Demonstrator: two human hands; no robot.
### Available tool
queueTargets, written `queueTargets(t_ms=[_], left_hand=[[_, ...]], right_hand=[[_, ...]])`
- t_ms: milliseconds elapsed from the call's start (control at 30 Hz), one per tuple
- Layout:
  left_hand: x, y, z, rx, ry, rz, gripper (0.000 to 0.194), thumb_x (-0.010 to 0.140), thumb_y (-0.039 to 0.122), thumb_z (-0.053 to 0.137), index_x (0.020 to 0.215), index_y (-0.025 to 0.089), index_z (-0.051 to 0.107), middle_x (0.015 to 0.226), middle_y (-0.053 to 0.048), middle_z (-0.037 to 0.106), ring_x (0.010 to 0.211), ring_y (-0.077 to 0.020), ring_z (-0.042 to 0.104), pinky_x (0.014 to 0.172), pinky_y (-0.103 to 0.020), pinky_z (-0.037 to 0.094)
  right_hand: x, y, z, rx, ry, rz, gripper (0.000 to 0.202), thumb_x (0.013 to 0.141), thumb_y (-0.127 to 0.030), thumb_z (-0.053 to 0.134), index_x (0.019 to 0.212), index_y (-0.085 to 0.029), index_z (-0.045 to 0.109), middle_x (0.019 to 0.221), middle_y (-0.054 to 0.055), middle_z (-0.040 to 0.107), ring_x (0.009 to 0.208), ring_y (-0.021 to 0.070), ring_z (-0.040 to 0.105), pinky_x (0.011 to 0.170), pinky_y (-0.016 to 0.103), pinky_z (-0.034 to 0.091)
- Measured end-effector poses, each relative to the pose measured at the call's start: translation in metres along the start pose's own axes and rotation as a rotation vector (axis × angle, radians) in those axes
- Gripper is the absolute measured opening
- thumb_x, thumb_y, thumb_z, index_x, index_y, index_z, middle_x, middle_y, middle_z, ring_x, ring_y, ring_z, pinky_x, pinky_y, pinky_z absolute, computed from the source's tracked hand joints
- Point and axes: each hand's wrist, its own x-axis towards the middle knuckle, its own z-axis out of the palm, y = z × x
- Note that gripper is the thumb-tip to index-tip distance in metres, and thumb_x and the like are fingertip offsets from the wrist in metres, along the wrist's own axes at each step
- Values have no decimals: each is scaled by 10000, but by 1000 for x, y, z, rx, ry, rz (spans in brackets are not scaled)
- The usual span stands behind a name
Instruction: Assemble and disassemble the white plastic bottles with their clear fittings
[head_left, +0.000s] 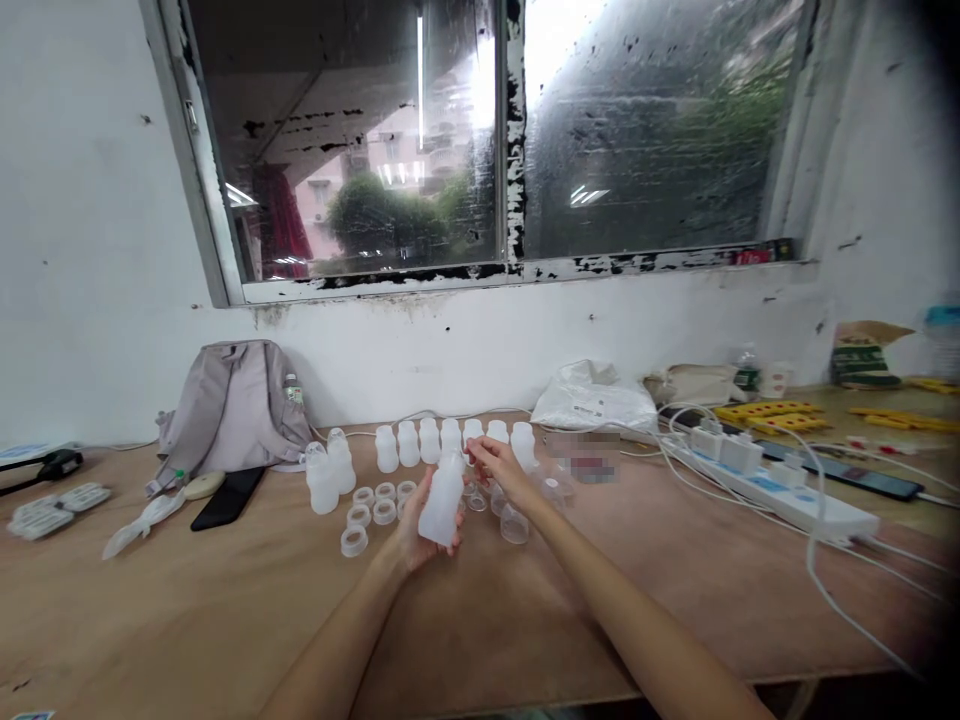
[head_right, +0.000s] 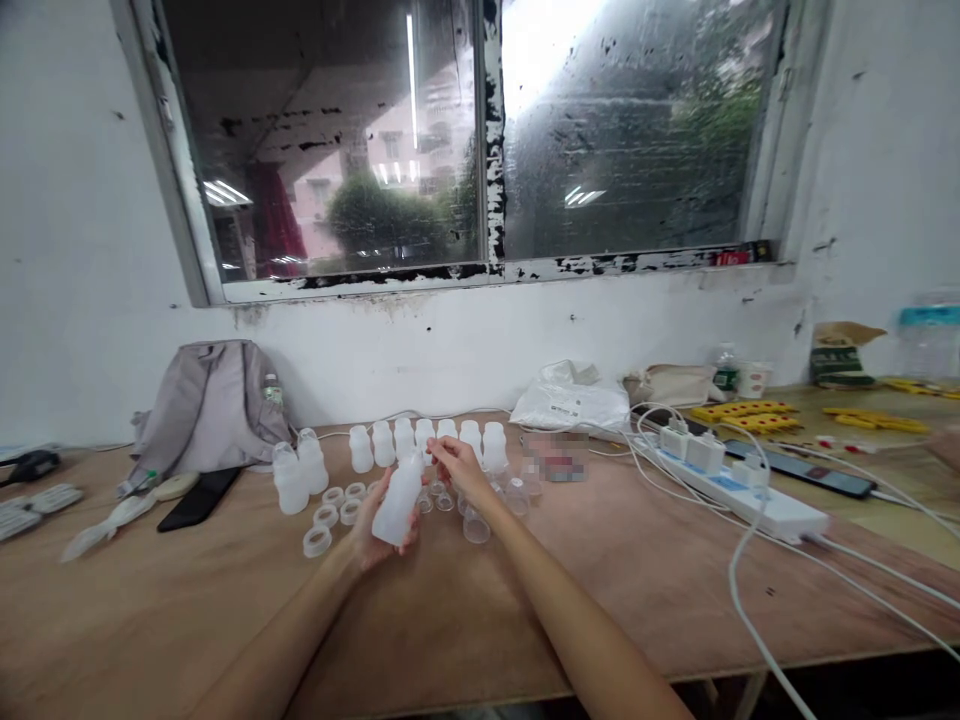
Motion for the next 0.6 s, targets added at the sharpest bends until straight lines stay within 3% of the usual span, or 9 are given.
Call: queueTargets(t_ms=[333, 600], left_hand=[[3, -9, 0, 112, 32, -23, 632, 785, 621, 309, 1135, 121, 468, 714, -65, 613, 479, -168, 588, 419, -260, 431], [2, -8, 2, 120, 222, 3, 594, 766, 606, 392, 1020, 100, 571, 777, -92, 618, 527, -123, 547, 461, -230, 413]], right_hand=[[-1, 1, -5, 46, 2, 22, 328, 657, -471, 600, 618, -162, 499, 387, -96, 332, 330, 37, 261, 356, 192, 164], [-2, -1, -6, 108, -55, 37, 299, 658, -447, 607, 670, -159, 528, 434, -76, 401, 369, 48, 325, 370, 191, 226]])
